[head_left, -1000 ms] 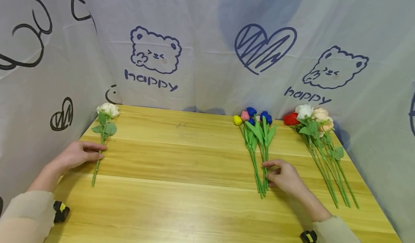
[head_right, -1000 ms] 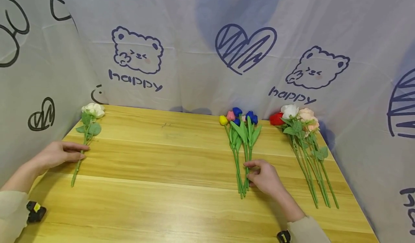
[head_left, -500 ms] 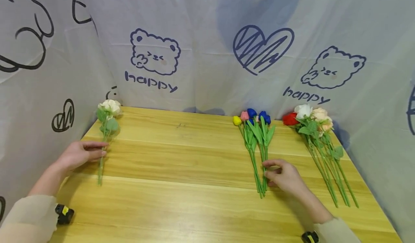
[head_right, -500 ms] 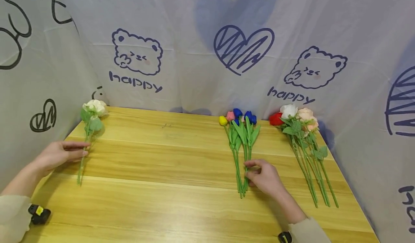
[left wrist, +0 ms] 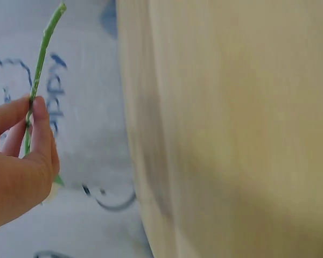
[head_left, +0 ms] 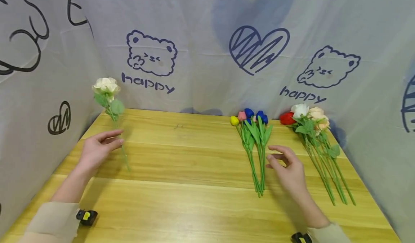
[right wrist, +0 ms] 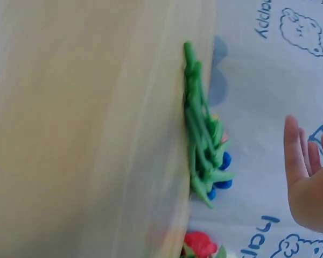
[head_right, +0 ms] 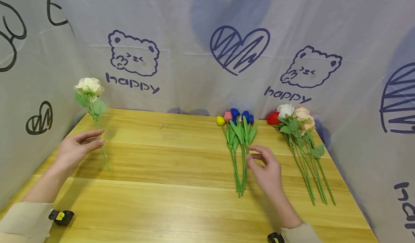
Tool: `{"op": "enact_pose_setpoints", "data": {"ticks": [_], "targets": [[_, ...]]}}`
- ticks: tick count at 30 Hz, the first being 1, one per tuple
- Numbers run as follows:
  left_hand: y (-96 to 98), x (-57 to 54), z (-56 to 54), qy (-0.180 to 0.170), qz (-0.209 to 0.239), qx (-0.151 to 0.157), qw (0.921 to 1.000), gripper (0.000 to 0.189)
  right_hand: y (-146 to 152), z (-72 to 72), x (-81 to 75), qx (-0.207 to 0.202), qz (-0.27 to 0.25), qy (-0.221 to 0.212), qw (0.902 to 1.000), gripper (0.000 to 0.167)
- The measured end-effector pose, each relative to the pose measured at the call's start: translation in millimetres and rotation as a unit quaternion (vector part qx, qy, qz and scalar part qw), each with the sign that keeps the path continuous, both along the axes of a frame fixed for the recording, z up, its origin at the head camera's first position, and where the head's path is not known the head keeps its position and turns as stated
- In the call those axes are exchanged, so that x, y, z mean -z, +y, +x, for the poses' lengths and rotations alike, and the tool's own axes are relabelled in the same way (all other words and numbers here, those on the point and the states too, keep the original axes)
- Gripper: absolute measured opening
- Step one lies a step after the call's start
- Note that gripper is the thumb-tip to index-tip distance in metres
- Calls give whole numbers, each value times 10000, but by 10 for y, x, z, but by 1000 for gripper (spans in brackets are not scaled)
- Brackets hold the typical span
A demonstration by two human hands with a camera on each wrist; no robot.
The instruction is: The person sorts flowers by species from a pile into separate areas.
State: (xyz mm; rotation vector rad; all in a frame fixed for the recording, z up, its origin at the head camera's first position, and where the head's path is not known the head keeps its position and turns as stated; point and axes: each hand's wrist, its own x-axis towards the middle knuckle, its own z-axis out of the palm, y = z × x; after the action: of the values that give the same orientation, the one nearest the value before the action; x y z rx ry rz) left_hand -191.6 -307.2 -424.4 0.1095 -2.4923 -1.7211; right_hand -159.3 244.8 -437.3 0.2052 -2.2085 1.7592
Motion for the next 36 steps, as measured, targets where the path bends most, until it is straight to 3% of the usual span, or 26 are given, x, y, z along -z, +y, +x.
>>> {"op": "enact_pose_setpoints", "data": {"ticks": [8, 12, 18, 24, 31, 36], "targets": [[638, -81, -45, 470, 525, 51, 9975, 43, -257, 0, -51, -48, -688, 562, 9960, 29], [965, -83, -78, 655, 720, 312, 9948, 41, -391, 3, -54, -204, -759, 549, 9954, 30], [1422, -80, -149, 734, 1022, 935, 9876, 38, -574, 9, -43, -467, -686, 598, 9948, 30], [1886, -83, -220, 963, 1291, 1391, 9771, 34, -771, 30, -40, -909, -638, 271, 9934, 30], [2366, -77, -262, 1120, 1493, 1827, 9653, 26, -953, 36, -58, -1557, -84, -345, 9872, 31], [2609, -67, -280, 1310, 1561, 1993, 9585, 24, -991, 26, -96, -1547, 223, -495, 9865, 33]]}}
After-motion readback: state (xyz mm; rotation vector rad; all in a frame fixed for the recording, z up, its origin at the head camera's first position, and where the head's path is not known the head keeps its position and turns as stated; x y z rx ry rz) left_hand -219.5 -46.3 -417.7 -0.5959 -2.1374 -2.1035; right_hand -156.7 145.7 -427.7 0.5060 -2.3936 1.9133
